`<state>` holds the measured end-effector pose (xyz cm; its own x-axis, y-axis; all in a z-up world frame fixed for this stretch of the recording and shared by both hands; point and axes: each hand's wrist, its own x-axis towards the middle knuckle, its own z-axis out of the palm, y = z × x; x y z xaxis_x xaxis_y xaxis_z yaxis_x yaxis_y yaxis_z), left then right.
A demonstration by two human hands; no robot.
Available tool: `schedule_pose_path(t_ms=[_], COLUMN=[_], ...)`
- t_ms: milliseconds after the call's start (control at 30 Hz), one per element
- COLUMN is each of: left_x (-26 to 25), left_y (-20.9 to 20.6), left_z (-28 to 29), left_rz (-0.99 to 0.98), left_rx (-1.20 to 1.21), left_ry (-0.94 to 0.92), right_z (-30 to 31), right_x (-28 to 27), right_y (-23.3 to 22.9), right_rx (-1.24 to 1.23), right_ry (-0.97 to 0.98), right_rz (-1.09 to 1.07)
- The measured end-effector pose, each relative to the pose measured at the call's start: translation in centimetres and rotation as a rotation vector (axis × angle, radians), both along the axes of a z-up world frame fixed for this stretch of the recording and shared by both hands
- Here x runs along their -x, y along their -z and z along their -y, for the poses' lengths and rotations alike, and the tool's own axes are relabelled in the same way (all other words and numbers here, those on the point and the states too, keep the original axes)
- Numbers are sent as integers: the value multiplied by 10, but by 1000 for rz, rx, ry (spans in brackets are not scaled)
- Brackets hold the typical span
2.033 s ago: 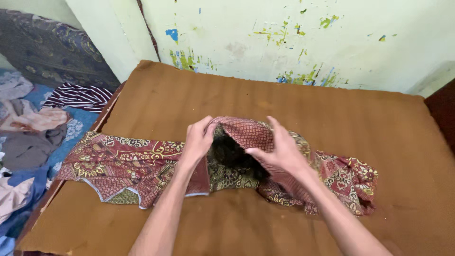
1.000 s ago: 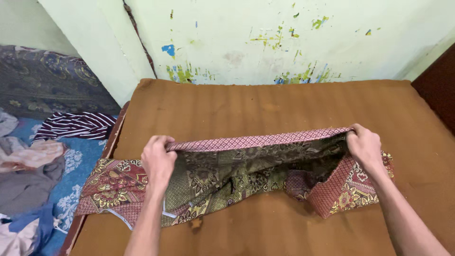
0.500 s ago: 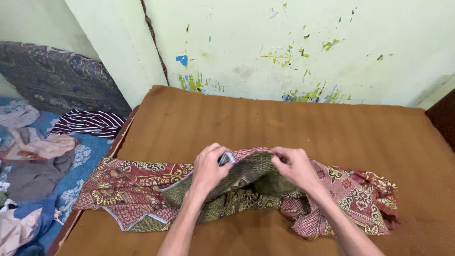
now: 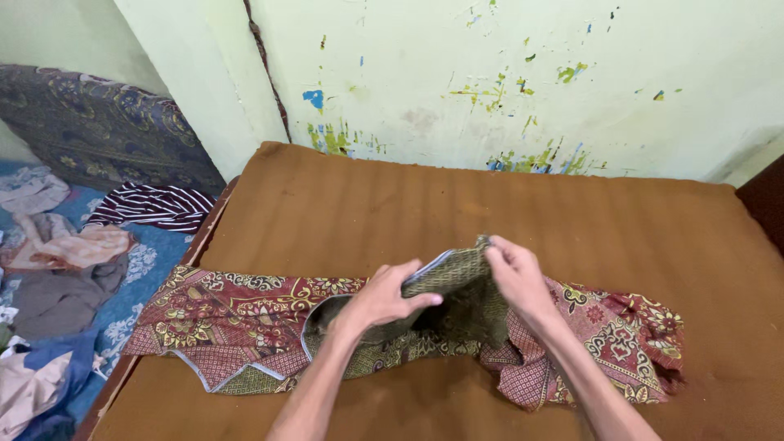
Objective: The person spreads a patterned bedsheet over a mattress by hand, aligning the edges and smoothing it across the surface.
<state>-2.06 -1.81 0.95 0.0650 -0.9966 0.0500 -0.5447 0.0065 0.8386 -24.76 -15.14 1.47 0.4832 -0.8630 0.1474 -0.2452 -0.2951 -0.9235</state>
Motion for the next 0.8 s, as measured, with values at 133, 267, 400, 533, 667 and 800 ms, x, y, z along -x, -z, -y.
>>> schedule_pose_path(t_ms=[133, 267, 400, 533, 667, 800], left_x=[-51, -56, -11, 5, -8, -30], left_y=[39, 46, 10, -27, -22, 30], left_z=[-16, -7, 19, 22, 7, 0], left_rz=[228, -18, -66, -145, 1, 248], left_rx=[169, 189, 259, 265, 113, 216], left_ry=[-3, -183, -53, -9, 26, -85], right_z=[33, -1, -44, -54, -45, -23], right_x=[43, 32, -15, -31, -14, 32], right_y=[-25, -55, -59, -62, -71, -73], right_rx=[-177, 67, 569, 468, 304, 85], right_ry=[244, 251, -79, -102, -91, 24], right_rz=[108, -350, -331, -360, -373, -191])
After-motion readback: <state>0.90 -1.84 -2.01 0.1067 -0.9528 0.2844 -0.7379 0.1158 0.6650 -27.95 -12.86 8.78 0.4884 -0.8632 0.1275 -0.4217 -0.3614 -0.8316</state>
